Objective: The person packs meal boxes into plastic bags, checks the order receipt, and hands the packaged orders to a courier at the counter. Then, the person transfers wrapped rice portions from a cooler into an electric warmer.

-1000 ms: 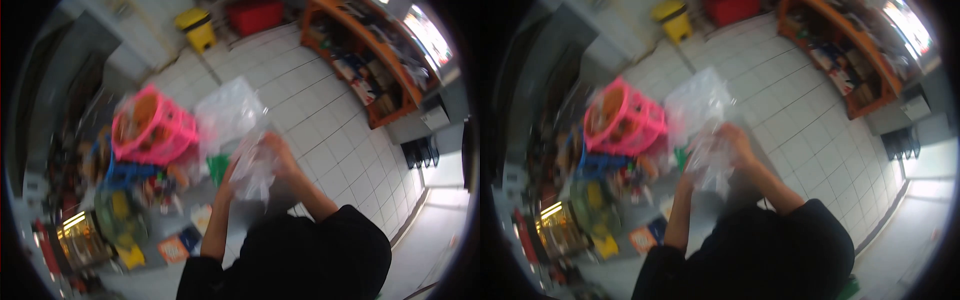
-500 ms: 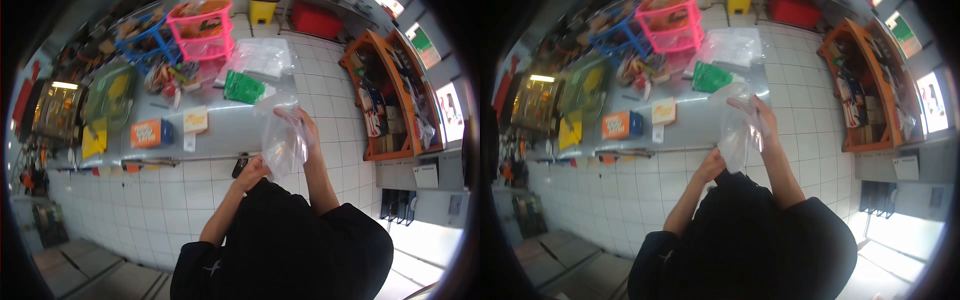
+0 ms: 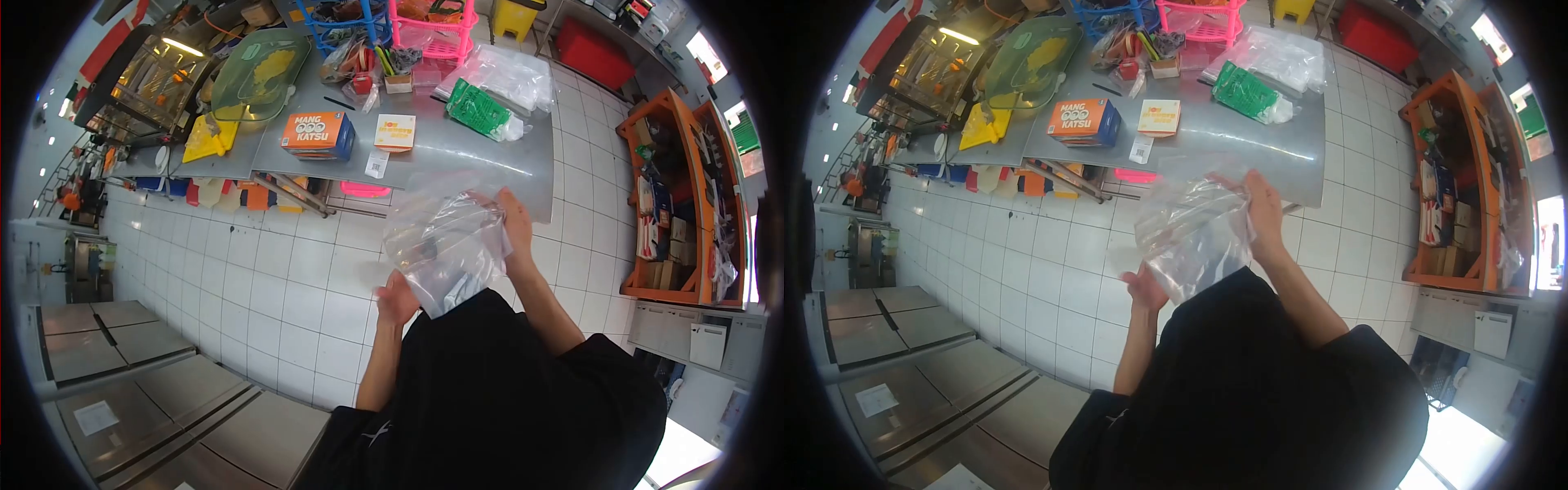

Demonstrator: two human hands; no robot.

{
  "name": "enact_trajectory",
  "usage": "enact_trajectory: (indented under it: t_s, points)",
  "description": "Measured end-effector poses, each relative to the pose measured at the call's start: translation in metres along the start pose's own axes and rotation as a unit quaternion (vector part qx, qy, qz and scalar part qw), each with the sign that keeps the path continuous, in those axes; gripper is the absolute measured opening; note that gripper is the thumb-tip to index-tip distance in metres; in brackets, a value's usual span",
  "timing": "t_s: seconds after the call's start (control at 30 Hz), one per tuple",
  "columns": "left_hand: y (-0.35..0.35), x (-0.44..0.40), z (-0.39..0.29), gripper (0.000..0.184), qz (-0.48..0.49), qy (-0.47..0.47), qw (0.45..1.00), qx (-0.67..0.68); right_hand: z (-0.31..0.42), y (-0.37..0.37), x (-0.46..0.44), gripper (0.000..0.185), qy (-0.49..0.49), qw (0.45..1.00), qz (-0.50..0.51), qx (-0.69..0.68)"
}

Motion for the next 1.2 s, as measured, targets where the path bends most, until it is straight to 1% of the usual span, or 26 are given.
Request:
enact_trajectory:
  t_s: [0.03, 0.1, 0.13, 0.2, 0.27, 0.3, 0.4, 0.43, 0.47, 0.53, 0.6, 0.63, 0.7, 0.73, 0.8, 0.83, 0.93, 0.97, 1.0, 1.03, 1.07, 1.1, 1.13, 1.17, 1.2]
  points:
    - [0.008, 0.008, 0.002, 0.104, -0.076, 0.016, 0.995, -0.067, -0.007, -0.004, 0.001, 0.046, -0.003, 1.000, 0.001, -0.011]
    - [0.009, 0.015, -0.010, 0.088, -0.136, -0.009, 0.989, -0.061, -0.018, -0.010, 0.003, 0.045, -0.018, 0.999, 0.005, -0.046]
    - [0.007, 0.016, -0.019, 0.081, -0.120, -0.052, 0.991, 0.013, -0.028, -0.006, 0.002, 0.044, -0.037, 0.998, 0.002, -0.049]
    - [0.012, 0.016, -0.033, 0.072, -0.062, -0.068, 0.981, 0.169, -0.046, -0.002, -0.003, 0.042, -0.060, 0.997, -0.010, -0.051]
    - [0.038, 0.017, -0.040, 0.068, 0.022, -0.016, 0.943, 0.331, -0.056, -0.019, -0.010, 0.040, -0.060, 0.997, -0.034, -0.043]
    - [0.067, 0.022, -0.035, 0.064, -0.155, 0.000, 0.963, 0.219, -0.061, -0.028, -0.015, 0.039, -0.054, 0.997, -0.050, -0.036]
    - [0.108, 0.024, -0.050, 0.058, -0.013, 0.093, 0.985, 0.148, -0.099, -0.028, -0.041, 0.038, -0.005, 0.999, 0.034, 0.030]
    - [0.117, 0.032, -0.062, 0.046, -0.136, 0.127, 0.977, 0.108, -0.127, -0.023, -0.054, 0.038, 0.017, 0.994, 0.054, 0.091]
    - [0.126, 0.042, -0.077, 0.043, -0.199, 0.106, 0.969, 0.105, -0.162, -0.019, -0.067, 0.038, 0.039, 0.985, 0.074, 0.149]
    - [0.145, 0.059, -0.112, 0.036, -0.324, 0.063, 0.939, 0.094, -0.196, -0.031, -0.094, 0.038, 0.042, 0.958, 0.123, 0.254]
    - [0.151, 0.073, -0.155, 0.030, -0.417, 0.006, 0.909, 0.020, -0.225, -0.054, -0.105, 0.036, -0.008, 0.919, 0.181, 0.349]
    - [0.162, 0.081, -0.174, 0.027, -0.428, -0.015, 0.904, 0.010, -0.251, -0.057, -0.106, 0.035, -0.038, 0.891, 0.228, 0.390]
    - [0.160, 0.091, -0.217, 0.025, -0.413, -0.039, 0.909, -0.031, -0.323, -0.057, -0.118, 0.033, -0.082, 0.819, 0.325, 0.465]
    - [0.153, 0.093, -0.232, 0.024, -0.405, -0.047, 0.912, -0.038, -0.341, -0.065, -0.118, 0.033, -0.104, 0.796, 0.359, 0.476]
    - [0.133, 0.092, -0.251, 0.023, -0.520, -0.042, 0.843, -0.130, -0.369, -0.084, -0.126, 0.033, -0.137, 0.741, 0.429, 0.497]
    - [0.129, 0.091, -0.260, 0.023, -0.571, -0.038, 0.801, -0.176, -0.382, -0.092, -0.125, 0.032, -0.167, 0.722, 0.444, 0.503]
    - [0.129, 0.078, -0.274, 0.021, -0.582, -0.015, 0.752, -0.310, -0.363, -0.135, -0.130, 0.034, -0.050, 0.733, 0.441, 0.516]
    - [0.123, 0.063, -0.277, 0.015, -0.569, -0.072, 0.748, -0.335, -0.354, -0.155, -0.133, 0.037, -0.029, 0.773, 0.477, 0.417]
    - [0.117, 0.047, -0.276, 0.013, -0.561, -0.068, 0.758, -0.327, -0.340, -0.175, -0.138, 0.039, -0.007, 0.802, 0.508, 0.313]
    - [0.112, 0.030, -0.276, 0.012, -0.552, -0.067, 0.769, -0.316, -0.321, -0.195, -0.141, 0.040, -0.141, 0.797, 0.536, 0.240]
    - [0.111, 0.018, -0.275, 0.011, -0.544, -0.066, 0.779, -0.306, -0.304, -0.213, -0.138, 0.042, -0.274, 0.773, 0.549, 0.163]
    - [0.122, 0.011, -0.269, 0.013, -0.503, -0.072, 0.803, -0.312, -0.300, -0.223, -0.135, 0.040, -0.249, 0.775, 0.553, 0.179]
    - [0.120, -0.005, -0.266, 0.015, -0.481, -0.079, 0.814, -0.316, -0.297, -0.232, -0.135, 0.039, -0.220, 0.779, 0.554, 0.196]
    - [0.116, -0.018, -0.265, 0.017, -0.494, -0.083, 0.811, -0.301, -0.296, -0.236, -0.137, 0.037, -0.189, 0.782, 0.554, 0.214]
    - [0.114, -0.025, -0.267, 0.019, -0.505, -0.087, 0.809, -0.287, -0.299, -0.236, -0.138, 0.035, -0.217, 0.798, 0.525, 0.202]
Point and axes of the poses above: each hand's wrist, its own x-axis away from the middle knuckle, its own y-axis out of the back of the hand, z = x × y, the point moved 4 cm from there along -x, towards the middle knuckle, and after that the axes turned 10 degrees about y, right-handed, at the moved point
